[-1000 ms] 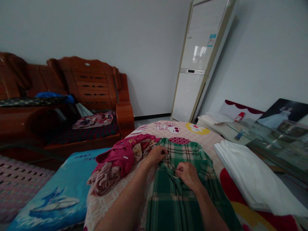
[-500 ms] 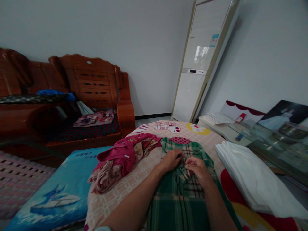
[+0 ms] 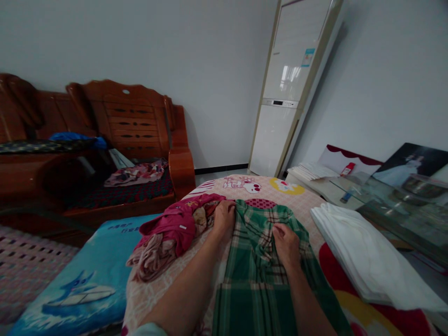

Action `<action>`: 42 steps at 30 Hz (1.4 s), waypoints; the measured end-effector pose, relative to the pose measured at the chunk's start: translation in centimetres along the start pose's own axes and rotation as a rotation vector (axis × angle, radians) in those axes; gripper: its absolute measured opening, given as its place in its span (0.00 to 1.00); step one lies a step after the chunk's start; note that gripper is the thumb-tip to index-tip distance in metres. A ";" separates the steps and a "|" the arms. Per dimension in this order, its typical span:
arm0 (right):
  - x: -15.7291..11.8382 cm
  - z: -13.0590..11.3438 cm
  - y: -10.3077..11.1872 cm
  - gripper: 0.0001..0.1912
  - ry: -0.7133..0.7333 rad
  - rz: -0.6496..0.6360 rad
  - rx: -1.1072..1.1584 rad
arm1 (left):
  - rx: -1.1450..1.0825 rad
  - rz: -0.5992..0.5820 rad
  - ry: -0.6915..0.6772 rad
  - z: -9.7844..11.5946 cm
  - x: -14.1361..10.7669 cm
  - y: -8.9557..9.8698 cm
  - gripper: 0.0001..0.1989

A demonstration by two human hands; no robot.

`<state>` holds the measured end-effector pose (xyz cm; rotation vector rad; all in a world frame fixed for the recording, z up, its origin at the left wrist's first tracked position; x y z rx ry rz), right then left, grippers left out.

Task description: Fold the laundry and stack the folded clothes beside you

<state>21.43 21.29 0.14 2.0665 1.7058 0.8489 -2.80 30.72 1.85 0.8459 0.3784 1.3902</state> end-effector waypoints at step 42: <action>0.9 1.6 -0.5 0.19 -0.025 0.110 -0.116 | 0.583 -0.537 -0.306 1.5 5.8 -2.5 0.16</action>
Point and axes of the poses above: each hand's wrist, its own x-axis towards the middle knuckle, its own y-axis out of the back of the hand, z = x × y, the point moved 6 cm from there along x, towards the middle knuckle, and after that the axes turned 15 degrees about -z, right-handed, at the moved point
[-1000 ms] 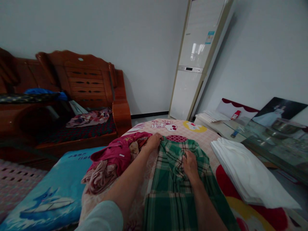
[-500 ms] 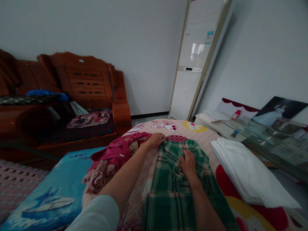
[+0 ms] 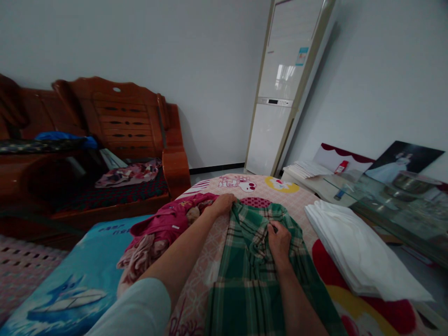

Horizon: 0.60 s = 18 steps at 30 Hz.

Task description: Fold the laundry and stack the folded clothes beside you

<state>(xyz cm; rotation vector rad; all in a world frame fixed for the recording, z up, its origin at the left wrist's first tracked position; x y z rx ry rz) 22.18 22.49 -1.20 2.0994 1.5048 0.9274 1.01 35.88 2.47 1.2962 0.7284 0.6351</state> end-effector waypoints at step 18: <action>0.6 1.4 -2.5 0.19 -0.166 -0.065 1.033 | 0.046 0.052 0.230 -1.1 1.0 0.3 0.10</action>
Point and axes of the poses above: each hand's wrist, its own x-axis towards the middle knuckle, its own y-axis out of the back of the hand, z = x × y, the point moved 6 cm from there along x, towards the middle knuckle, and after that the axes turned 15 degrees about -z, right-handed, at the moved point
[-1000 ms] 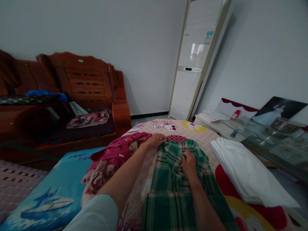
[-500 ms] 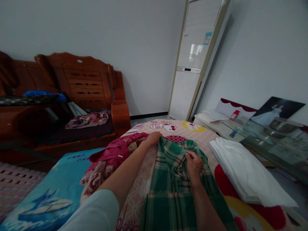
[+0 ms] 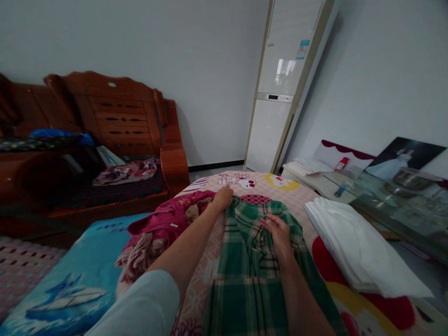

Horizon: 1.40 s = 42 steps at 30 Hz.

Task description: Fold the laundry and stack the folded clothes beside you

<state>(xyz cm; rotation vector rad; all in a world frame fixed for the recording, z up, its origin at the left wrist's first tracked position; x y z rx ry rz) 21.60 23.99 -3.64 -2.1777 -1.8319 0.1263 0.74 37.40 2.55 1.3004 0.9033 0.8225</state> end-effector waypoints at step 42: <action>-6.8 -4.0 -2.4 0.08 -0.276 -0.335 -1.305 | -0.265 0.241 -0.213 5.9 -7.4 -7.7 0.22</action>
Point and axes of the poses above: each hand's wrist, its own x-axis towards the middle knuckle, its own y-axis out of the back of the hand, z = x × y, the point moved 6 cm from there along x, towards the middle knuckle, and after that the axes turned 15 degrees about -z, right-handed, at the moved point
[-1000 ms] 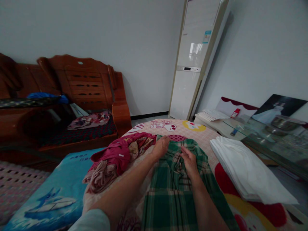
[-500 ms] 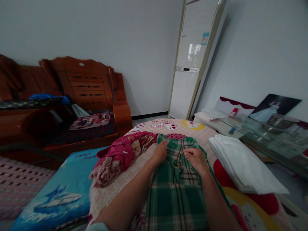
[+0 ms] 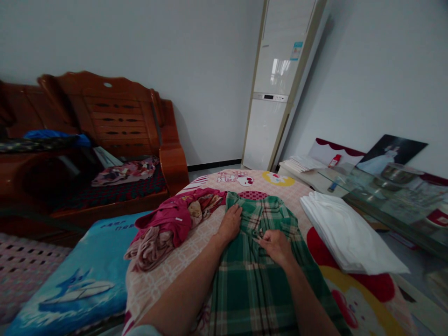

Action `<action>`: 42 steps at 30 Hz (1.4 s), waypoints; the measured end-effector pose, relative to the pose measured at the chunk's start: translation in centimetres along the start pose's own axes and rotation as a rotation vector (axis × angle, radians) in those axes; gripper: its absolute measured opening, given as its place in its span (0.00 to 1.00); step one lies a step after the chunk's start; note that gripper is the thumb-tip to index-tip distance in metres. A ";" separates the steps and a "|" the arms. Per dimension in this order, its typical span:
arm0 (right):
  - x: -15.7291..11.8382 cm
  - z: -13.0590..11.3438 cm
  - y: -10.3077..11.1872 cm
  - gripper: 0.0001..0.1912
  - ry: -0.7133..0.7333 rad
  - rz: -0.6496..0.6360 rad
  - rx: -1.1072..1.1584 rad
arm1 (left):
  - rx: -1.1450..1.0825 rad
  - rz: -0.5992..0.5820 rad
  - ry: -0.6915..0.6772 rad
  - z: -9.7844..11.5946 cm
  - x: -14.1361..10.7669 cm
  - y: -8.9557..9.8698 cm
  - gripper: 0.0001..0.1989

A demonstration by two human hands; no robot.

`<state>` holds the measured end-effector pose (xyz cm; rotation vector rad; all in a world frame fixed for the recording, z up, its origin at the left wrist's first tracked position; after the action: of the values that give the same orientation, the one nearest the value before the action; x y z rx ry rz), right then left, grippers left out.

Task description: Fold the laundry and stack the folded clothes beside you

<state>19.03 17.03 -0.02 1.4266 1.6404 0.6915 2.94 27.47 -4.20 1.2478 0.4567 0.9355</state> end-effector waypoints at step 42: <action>3.6 -0.9 3.5 0.15 0.037 0.274 -0.192 | 0.138 -0.051 0.042 1.9 0.0 1.3 0.23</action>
<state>20.03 21.36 2.57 1.5184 1.3771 1.0076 3.93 26.36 -2.38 1.3376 0.5915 0.9001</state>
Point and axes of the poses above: each hand's wrist, its own x-axis towards the middle knuckle, its own y-axis out of the back of the hand, z = x × y, the point moved 6 cm from there along x, towards the middle knuckle, and after that the axes turned 15 degrees about -z, right-handed, at the moved point
